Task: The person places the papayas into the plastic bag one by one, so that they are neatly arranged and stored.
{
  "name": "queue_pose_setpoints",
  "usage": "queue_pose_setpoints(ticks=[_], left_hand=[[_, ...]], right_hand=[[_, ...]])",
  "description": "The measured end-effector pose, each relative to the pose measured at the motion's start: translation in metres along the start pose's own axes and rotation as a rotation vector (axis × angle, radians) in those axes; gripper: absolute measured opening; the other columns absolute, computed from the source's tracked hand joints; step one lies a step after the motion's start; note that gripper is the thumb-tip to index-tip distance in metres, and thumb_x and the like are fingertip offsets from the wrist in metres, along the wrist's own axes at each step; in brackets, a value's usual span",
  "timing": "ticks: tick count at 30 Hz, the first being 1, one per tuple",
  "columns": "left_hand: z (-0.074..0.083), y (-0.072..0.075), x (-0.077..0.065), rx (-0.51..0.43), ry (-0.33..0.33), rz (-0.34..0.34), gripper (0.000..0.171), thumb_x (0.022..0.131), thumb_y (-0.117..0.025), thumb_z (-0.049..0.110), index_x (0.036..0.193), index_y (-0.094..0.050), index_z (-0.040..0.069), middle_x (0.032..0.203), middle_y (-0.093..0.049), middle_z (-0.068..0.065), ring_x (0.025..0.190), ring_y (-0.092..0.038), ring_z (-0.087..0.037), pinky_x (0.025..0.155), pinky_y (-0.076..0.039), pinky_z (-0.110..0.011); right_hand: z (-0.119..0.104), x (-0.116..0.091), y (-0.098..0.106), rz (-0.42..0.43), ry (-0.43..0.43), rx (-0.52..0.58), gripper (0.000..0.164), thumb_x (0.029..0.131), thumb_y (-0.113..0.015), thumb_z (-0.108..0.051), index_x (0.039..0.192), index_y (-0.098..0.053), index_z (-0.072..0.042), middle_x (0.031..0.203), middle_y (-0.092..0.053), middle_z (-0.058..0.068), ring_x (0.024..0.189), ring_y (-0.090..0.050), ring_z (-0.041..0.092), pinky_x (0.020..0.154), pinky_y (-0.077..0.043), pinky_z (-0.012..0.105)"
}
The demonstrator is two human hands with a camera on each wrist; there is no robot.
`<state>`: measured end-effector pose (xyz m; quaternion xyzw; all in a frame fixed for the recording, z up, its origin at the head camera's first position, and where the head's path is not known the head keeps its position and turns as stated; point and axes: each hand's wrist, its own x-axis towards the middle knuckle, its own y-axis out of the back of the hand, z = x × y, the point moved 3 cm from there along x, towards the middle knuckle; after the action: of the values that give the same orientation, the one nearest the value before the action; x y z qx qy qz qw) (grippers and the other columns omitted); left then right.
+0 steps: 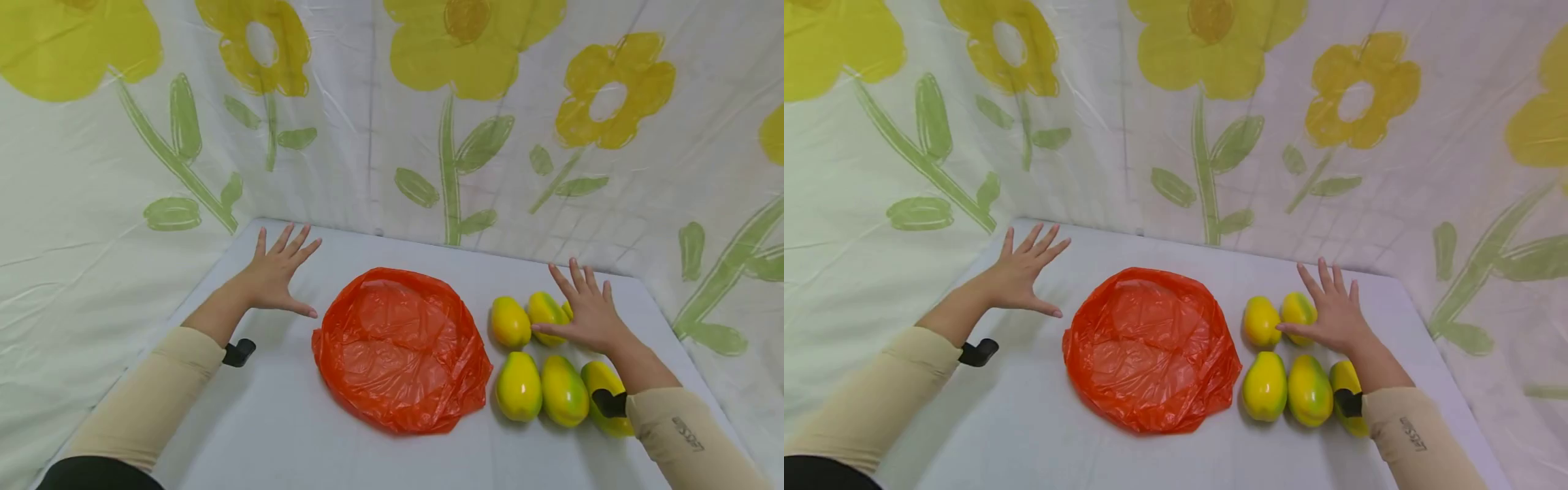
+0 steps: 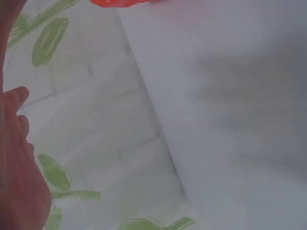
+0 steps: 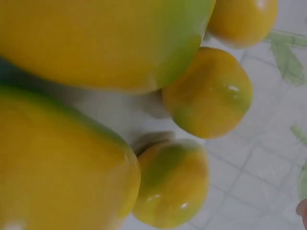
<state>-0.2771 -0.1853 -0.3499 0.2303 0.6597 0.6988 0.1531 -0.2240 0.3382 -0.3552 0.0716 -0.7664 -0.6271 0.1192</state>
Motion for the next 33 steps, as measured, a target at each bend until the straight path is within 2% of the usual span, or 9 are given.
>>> queue_pose_setpoints(ticks=[6, 11, 14, 21, 25, 28, 33], left_hand=[[0.002, -0.004, -0.004, -0.209, 0.061, 0.075, 0.130, 0.056, -0.073, 0.069, 0.151, -0.003, 0.016, 0.157, 0.010, -0.008, 0.144, 0.010, -0.035, 0.111, 0.013, -0.062], [0.004, -0.012, -0.009, -0.374, 0.088, 0.098, 0.130, 0.058, -0.079, 0.059, 0.151, 0.001, 0.016, 0.158, 0.009, -0.006, 0.145, 0.009, -0.032, 0.113, 0.011, -0.058], [0.005, -0.019, -0.012, -0.469, 0.119, 0.092, 0.131, 0.058, -0.081, 0.055, 0.151, 0.005, 0.020, 0.158, 0.008, -0.005, 0.145, 0.007, -0.031, 0.115, 0.007, -0.056], [0.011, -0.034, -0.018, -0.715, 0.271, 0.032, 0.128, 0.063, -0.082, 0.044, 0.148, 0.012, 0.032, 0.158, 0.010, 0.003, 0.143, 0.003, -0.040, 0.107, -0.015, -0.069], [0.014, -0.040, -0.019, -0.780, 0.284, 0.041, 0.122, 0.068, -0.082, 0.035, 0.149, 0.010, 0.029, 0.159, 0.005, -0.002, 0.144, -0.004, -0.038, 0.106, -0.019, -0.068], [0.013, -0.044, -0.020, -0.812, 0.293, 0.061, 0.119, 0.069, -0.080, 0.036, 0.150, 0.006, 0.028, 0.159, 0.002, -0.004, 0.143, -0.007, -0.039, 0.105, -0.020, -0.068], [0.013, -0.054, -0.021, -0.911, 0.265, 0.117, 0.114, 0.071, -0.079, 0.032, 0.151, 0.002, 0.024, 0.159, -0.001, -0.006, 0.144, -0.007, -0.038, 0.107, -0.018, -0.066]], right_hand=[[-0.003, -0.004, -0.004, -0.016, -0.037, 0.105, 0.108, 0.077, -0.066, -0.055, 0.150, 0.008, -0.024, 0.152, 0.021, 0.019, 0.136, 0.015, 0.051, 0.098, 0.008, 0.077], [-0.010, -0.009, -0.005, -0.010, -0.058, 0.189, 0.108, 0.078, -0.066, -0.052, 0.150, 0.008, -0.020, 0.152, 0.021, 0.020, 0.135, 0.015, 0.053, 0.098, 0.007, 0.077], [-0.016, -0.013, -0.005, -0.012, -0.078, 0.237, 0.109, 0.079, -0.066, -0.051, 0.150, 0.010, -0.019, 0.152, 0.021, 0.021, 0.135, 0.016, 0.052, 0.098, 0.008, 0.077], [-0.029, -0.023, -0.011, -0.041, -0.150, 0.371, 0.109, 0.081, -0.065, -0.049, 0.147, 0.018, -0.026, 0.151, 0.026, 0.017, 0.137, 0.021, 0.047, 0.104, 0.011, 0.070], [-0.035, -0.029, -0.015, -0.054, -0.197, 0.446, 0.108, 0.081, -0.065, -0.047, 0.146, 0.018, -0.030, 0.152, 0.026, 0.013, 0.138, 0.017, 0.047, 0.103, 0.003, 0.073], [-0.039, -0.032, -0.018, -0.050, -0.223, 0.471, 0.108, 0.081, -0.067, -0.046, 0.146, 0.018, -0.033, 0.153, 0.025, 0.011, 0.139, 0.008, 0.049, 0.099, -0.008, 0.077], [-0.047, -0.039, -0.023, -0.026, -0.252, 0.518, 0.109, 0.080, -0.069, -0.042, 0.145, 0.018, -0.037, 0.155, 0.019, 0.010, 0.139, 0.000, 0.049, 0.098, -0.015, 0.076]])
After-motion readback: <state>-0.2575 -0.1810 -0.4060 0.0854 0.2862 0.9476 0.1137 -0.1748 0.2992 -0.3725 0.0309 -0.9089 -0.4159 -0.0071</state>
